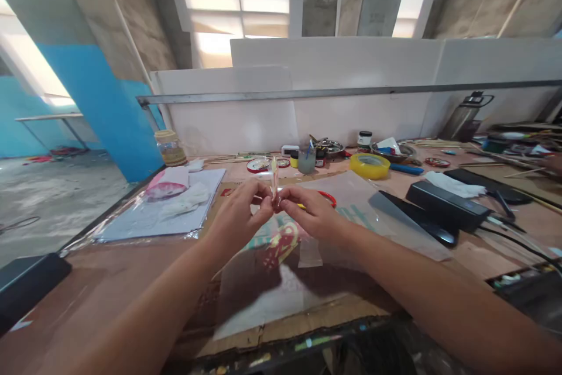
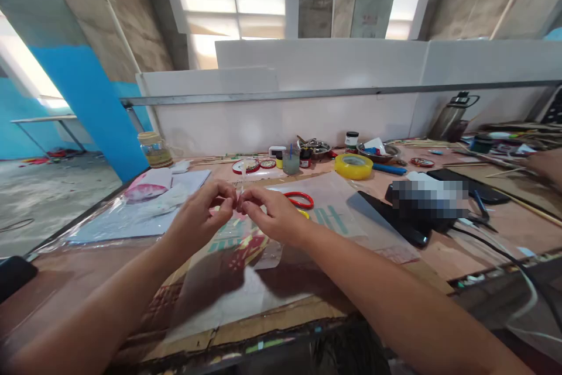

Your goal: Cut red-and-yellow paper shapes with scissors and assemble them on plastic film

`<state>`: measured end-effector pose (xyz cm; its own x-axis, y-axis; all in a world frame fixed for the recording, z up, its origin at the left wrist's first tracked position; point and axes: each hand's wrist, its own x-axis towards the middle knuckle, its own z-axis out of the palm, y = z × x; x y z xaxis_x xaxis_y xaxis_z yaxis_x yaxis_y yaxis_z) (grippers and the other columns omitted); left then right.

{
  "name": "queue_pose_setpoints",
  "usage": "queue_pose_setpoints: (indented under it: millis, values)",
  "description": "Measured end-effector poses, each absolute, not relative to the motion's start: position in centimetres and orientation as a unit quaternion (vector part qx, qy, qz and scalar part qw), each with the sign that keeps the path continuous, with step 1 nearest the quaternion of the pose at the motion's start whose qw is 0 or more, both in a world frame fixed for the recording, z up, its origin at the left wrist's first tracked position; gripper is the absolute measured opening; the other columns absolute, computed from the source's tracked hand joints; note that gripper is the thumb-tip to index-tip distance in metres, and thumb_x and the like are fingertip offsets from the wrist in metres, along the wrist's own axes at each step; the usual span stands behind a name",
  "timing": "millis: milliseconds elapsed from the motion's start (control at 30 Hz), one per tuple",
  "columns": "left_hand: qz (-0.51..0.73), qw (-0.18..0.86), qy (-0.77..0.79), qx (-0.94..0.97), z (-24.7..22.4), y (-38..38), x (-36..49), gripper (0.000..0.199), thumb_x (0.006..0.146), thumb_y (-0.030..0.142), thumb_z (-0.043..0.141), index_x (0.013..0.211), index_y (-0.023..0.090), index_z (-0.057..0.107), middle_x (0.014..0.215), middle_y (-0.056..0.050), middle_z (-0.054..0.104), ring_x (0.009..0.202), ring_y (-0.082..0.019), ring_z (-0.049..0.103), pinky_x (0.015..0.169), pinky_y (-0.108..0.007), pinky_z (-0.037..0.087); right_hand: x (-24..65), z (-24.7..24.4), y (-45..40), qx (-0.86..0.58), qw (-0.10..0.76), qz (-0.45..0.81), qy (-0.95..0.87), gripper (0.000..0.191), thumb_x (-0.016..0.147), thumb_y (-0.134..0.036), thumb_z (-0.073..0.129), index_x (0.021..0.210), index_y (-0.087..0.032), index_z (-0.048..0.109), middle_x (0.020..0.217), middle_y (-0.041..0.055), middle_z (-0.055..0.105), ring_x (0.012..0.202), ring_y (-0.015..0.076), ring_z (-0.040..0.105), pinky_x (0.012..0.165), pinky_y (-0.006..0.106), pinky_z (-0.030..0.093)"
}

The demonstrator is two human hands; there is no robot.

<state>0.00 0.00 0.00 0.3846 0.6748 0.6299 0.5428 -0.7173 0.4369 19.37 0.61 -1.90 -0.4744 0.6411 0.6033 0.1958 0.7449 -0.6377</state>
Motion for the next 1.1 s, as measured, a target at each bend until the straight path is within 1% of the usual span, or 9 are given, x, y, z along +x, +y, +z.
queue_pose_setpoints:
  millis: [133,200,300,400,533,667,800,967,1100]
  values:
    - [0.442,0.176,0.337,0.812,0.27,0.04,0.02,0.016,0.094,0.031,0.055,0.094,0.019,0.065,0.087,-0.002,0.071,0.078,-0.015,0.069,0.07,-0.027,0.057,19.4,-1.88,0.68,-0.268,0.455,0.263,-0.808,0.011,0.096,-0.023,0.049,0.096,-0.02,0.06,0.091,0.0034,0.067,0.088,0.0187,0.063,0.079,0.032,0.048]
    - [0.453,0.187,0.323,0.81,0.27,0.11,0.04,0.018,0.09,0.035,0.064,0.098,0.019,0.069,0.093,-0.004,0.074,0.083,-0.017,0.071,0.074,-0.029,0.059,19.45,-1.88,0.76,-0.279,0.458,0.251,-0.806,0.01,0.096,-0.024,0.05,0.093,-0.02,0.059,0.088,0.0029,0.066,0.085,0.0186,0.062,0.077,0.031,0.047]
    - [0.464,0.185,0.315,0.807,0.22,0.16,0.06,0.02,0.084,0.034,0.072,0.098,0.02,0.073,0.096,-0.004,0.076,0.087,-0.019,0.072,0.078,-0.03,0.061,19.6,-1.89,0.9,-0.281,0.452,0.244,-0.811,0.011,0.097,-0.026,0.051,0.091,-0.02,0.058,0.085,0.0019,0.062,0.082,0.018,0.059,0.075,0.031,0.046]
    - [0.475,0.182,0.315,0.801,0.21,0.19,0.08,0.018,0.084,0.033,0.072,0.096,0.021,0.074,0.095,-0.005,0.076,0.087,-0.02,0.073,0.077,-0.031,0.061,19.74,-1.87,0.97,-0.27,0.444,0.247,-0.818,0.014,0.099,-0.029,0.048,0.091,-0.021,0.057,0.085,0.0014,0.06,0.081,0.0172,0.057,0.075,0.03,0.045]
    - [0.478,0.187,0.314,0.799,0.21,0.31,0.05,0.017,0.084,0.034,0.071,0.094,0.021,0.075,0.093,-0.006,0.077,0.085,-0.02,0.073,0.074,-0.031,0.061,19.85,-1.82,1.0,-0.254,0.438,0.256,-0.824,0.021,0.101,-0.034,0.044,0.092,-0.02,0.056,0.089,0.0028,0.062,0.084,0.0178,0.058,0.076,0.03,0.045]
    - [0.474,0.209,0.308,0.798,0.17,0.39,-0.03,0.016,0.084,0.035,0.072,0.09,0.021,0.075,0.088,-0.006,0.077,0.082,-0.02,0.073,0.071,-0.03,0.06,19.87,-1.87,1.06,-0.257,0.437,0.233,-0.83,0.018,0.1,-0.031,0.046,0.092,-0.02,0.057,0.088,0.0028,0.061,0.082,0.0179,0.058,0.075,0.03,0.045]
    - [0.46,0.234,0.319,0.795,0.3,0.39,-0.07,0.017,0.083,0.035,0.072,0.089,0.02,0.076,0.088,-0.005,0.077,0.081,-0.02,0.073,0.071,-0.03,0.06,19.85,-2.13,1.23,-0.274,0.432,0.198,-0.836,0.014,0.098,-0.029,0.049,0.091,-0.02,0.058,0.084,0.0024,0.061,0.078,0.0177,0.057,0.071,0.03,0.044]
    - [0.439,0.231,0.339,0.799,0.7,0.23,-0.12,0.017,0.082,0.035,0.072,0.087,0.02,0.078,0.088,-0.006,0.078,0.08,-0.021,0.073,0.071,-0.032,0.059,19.89,-2.38,1.26,-0.288,0.427,0.176,-0.839,0.015,0.098,-0.03,0.05,0.092,-0.02,0.06,0.085,0.0026,0.063,0.078,0.0175,0.058,0.071,0.029,0.043]
    - [0.421,0.217,0.334,0.815,0.74,-0.08,0.07,0.016,0.084,0.035,0.069,0.084,0.02,0.077,0.083,-0.004,0.078,0.075,-0.02,0.072,0.067,-0.029,0.057,20.02,-2.29,1.33,-0.285,0.431,0.173,-0.838,0.019,0.098,-0.033,0.049,0.093,-0.02,0.061,0.085,0.0028,0.064,0.078,0.0175,0.058,0.071,0.03,0.043]
